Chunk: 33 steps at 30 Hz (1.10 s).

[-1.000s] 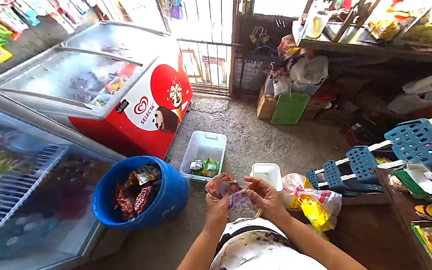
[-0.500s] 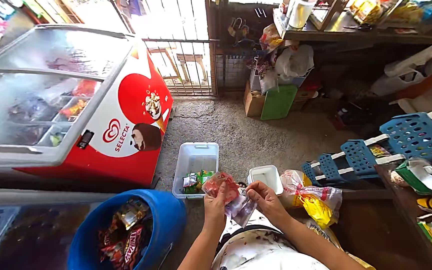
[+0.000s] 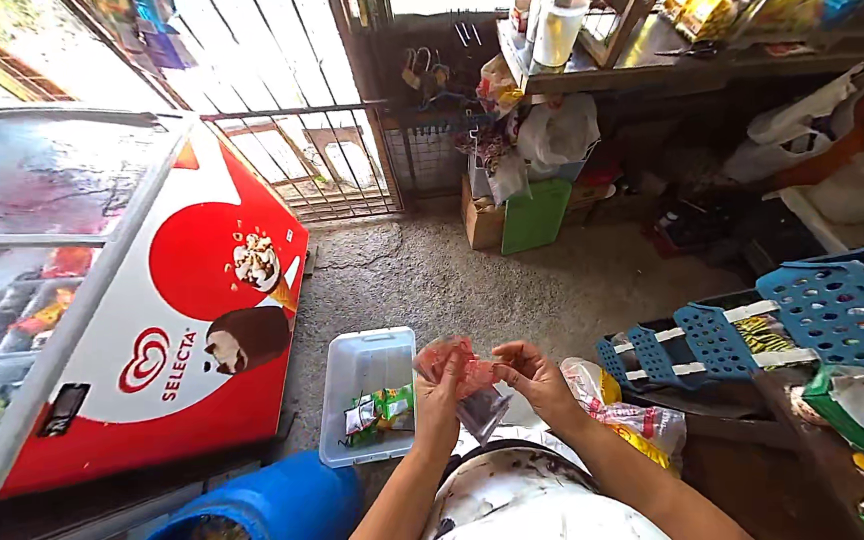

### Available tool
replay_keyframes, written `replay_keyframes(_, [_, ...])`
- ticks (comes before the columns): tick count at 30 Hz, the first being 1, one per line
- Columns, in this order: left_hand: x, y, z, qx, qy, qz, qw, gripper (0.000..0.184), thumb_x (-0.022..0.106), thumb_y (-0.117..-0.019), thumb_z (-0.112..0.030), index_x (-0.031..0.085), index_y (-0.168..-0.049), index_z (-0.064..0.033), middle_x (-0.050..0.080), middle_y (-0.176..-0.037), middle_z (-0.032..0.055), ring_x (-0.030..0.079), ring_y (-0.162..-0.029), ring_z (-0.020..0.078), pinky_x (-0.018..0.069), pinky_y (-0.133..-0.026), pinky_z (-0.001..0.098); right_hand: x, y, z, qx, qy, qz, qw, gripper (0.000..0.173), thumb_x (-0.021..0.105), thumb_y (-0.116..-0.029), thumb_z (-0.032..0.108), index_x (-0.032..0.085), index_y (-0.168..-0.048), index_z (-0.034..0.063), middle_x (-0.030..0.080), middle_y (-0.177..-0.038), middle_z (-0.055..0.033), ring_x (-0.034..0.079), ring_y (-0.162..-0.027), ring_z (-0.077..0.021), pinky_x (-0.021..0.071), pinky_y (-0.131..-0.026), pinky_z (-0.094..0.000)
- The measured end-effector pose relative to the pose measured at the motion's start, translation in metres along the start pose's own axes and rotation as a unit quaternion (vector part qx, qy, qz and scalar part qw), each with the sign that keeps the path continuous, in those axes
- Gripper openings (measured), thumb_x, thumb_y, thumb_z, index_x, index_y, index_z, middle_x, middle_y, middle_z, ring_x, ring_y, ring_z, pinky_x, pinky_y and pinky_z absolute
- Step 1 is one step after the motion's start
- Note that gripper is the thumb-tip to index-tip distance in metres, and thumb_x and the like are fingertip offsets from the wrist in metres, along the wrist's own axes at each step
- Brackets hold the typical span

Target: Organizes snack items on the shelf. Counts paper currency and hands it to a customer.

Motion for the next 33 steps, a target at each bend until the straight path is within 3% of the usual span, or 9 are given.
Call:
replay_keyframes(6, [0.025,-0.042,0.009,0.028,-0.039,0.109,0.993,0.028,0.071,-0.0797,0.010,0.070,-0.102,-0.0063,0.077,-0.094,-0.0013,0.073,-0.088,0.0084,0.0619,-0.082,0.0294,-0.024,-0.035,0.000,-0.020,0.014,-0.002,1.000,0.019,0.067,-0.0945,0.005,0.073,-0.112,0.0028,0.066,-0.101,0.0016,0.061,-0.082,0.0006,0.0544,-0.074,-0.0167])
replay_keyframes(10, [0.046,-0.081,0.004,-0.028,0.014,0.159,0.987,0.052,0.088,-0.0767,-0.018,0.063,-0.119,-0.0013,0.076,-0.090,0.0010,0.073,-0.081,0.0109,0.0627,-0.077,0.0303,-0.042,-0.056,0.003,-0.053,0.003,-0.064,0.997,0.011,0.066,-0.0965,0.008,0.072,-0.106,0.0085,0.063,-0.117,0.0025,0.062,-0.095,0.0002,0.0555,-0.080,-0.0168])
replay_keyframes(12, [0.056,-0.104,-0.001,-0.073,0.045,0.140,0.986,0.050,0.074,-0.0927,-0.039,0.058,-0.123,-0.0021,0.075,-0.090,0.0015,0.074,-0.083,0.0132,0.0631,-0.080,0.0326,-0.051,-0.071,0.003,-0.066,0.028,-0.060,0.996,0.008,0.062,-0.0990,0.013,0.069,-0.102,0.0091,0.064,-0.125,0.0010,0.063,-0.105,-0.0021,0.0547,-0.086,-0.0204])
replay_keyframes(15, [0.071,-0.146,-0.012,-0.109,0.046,0.104,0.988,0.032,0.032,-0.1107,-0.018,0.053,-0.125,0.0013,0.075,-0.091,0.0065,0.075,-0.083,0.0170,0.0636,-0.080,0.0352,-0.063,-0.101,-0.002,-0.070,0.040,-0.053,0.995,0.031,0.051,-0.1009,0.033,0.071,-0.084,0.0162,0.065,-0.125,0.0031,0.057,-0.119,-0.0048,0.0479,-0.100,-0.0247])
replay_keyframes(18, [0.080,-0.186,-0.026,-0.061,0.015,0.176,0.982,0.030,0.033,-0.1084,-0.011,0.055,-0.123,0.0019,0.077,-0.104,0.0105,0.075,-0.095,0.0195,0.0622,-0.087,0.0356,-0.058,-0.144,0.002,-0.069,0.073,-0.108,0.989,0.036,0.051,-0.1009,0.040,0.066,-0.088,0.0098,0.064,-0.127,-0.0039,0.058,-0.122,-0.0097,0.0487,-0.101,-0.0282])
replay_keyframes(20, [0.083,-0.211,-0.033,-0.005,-0.011,0.235,0.972,0.029,0.041,-0.1084,-0.017,0.060,-0.123,0.0005,0.076,-0.112,0.0096,0.073,-0.105,0.0194,0.0592,-0.095,0.0370,-0.047,-0.177,0.009,-0.064,0.130,-0.105,0.984,0.041,0.062,-0.0971,0.038,0.062,-0.114,-0.0001,0.066,-0.129,-0.0102,0.061,-0.120,-0.0130,0.0514,-0.098,-0.0322])
replay_keyframes(23, [0.088,-0.244,-0.045,0.030,-0.018,0.271,0.962,0.035,0.044,-0.1093,-0.027,0.059,-0.127,-0.0007,0.074,-0.117,0.0081,0.071,-0.110,0.0184,0.0570,-0.099,0.0367,-0.025,-0.225,0.016,-0.011,0.162,-0.043,0.986,0.042,0.070,-0.0932,0.018,0.061,-0.125,-0.0068,0.072,-0.115,-0.0110,0.068,-0.106,-0.0111,0.0564,-0.095,-0.0318])
replay_keyframes(27, [0.101,-0.288,-0.063,-0.064,0.069,0.202,0.975,0.039,0.028,-0.1124,-0.026,0.058,-0.119,-0.0036,0.078,-0.098,0.0105,0.077,-0.093,0.0215,0.0624,-0.087,0.0367,-0.020,-0.265,0.018,0.030,0.159,-0.028,0.986,0.026,0.066,-0.0971,0.015,0.069,-0.115,-0.0028,0.074,-0.098,-0.0093,0.070,-0.087,-0.0089,0.0583,-0.082,-0.0293])
replay_keyframes(33, [0.140,-0.337,-0.067,-0.213,0.213,0.103,0.948,0.055,0.017,-0.1132,-0.034,0.063,-0.090,-0.0134,0.071,-0.072,-0.0003,0.072,-0.066,0.0125,0.0635,-0.068,0.0308,-0.043,-0.280,0.021,-0.017,0.109,-0.135,0.985,0.025,0.068,-0.0953,0.012,0.072,-0.114,-0.0046,0.072,-0.105,-0.0084,0.068,-0.094,-0.0038,0.0566,-0.088,-0.0209])
Point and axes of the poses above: each hand's wrist, its own y-axis away from the middle knuckle, its own x-axis out of the palm, z = x × y, the point moved 3 cm from there along -y, towards the middle knuckle
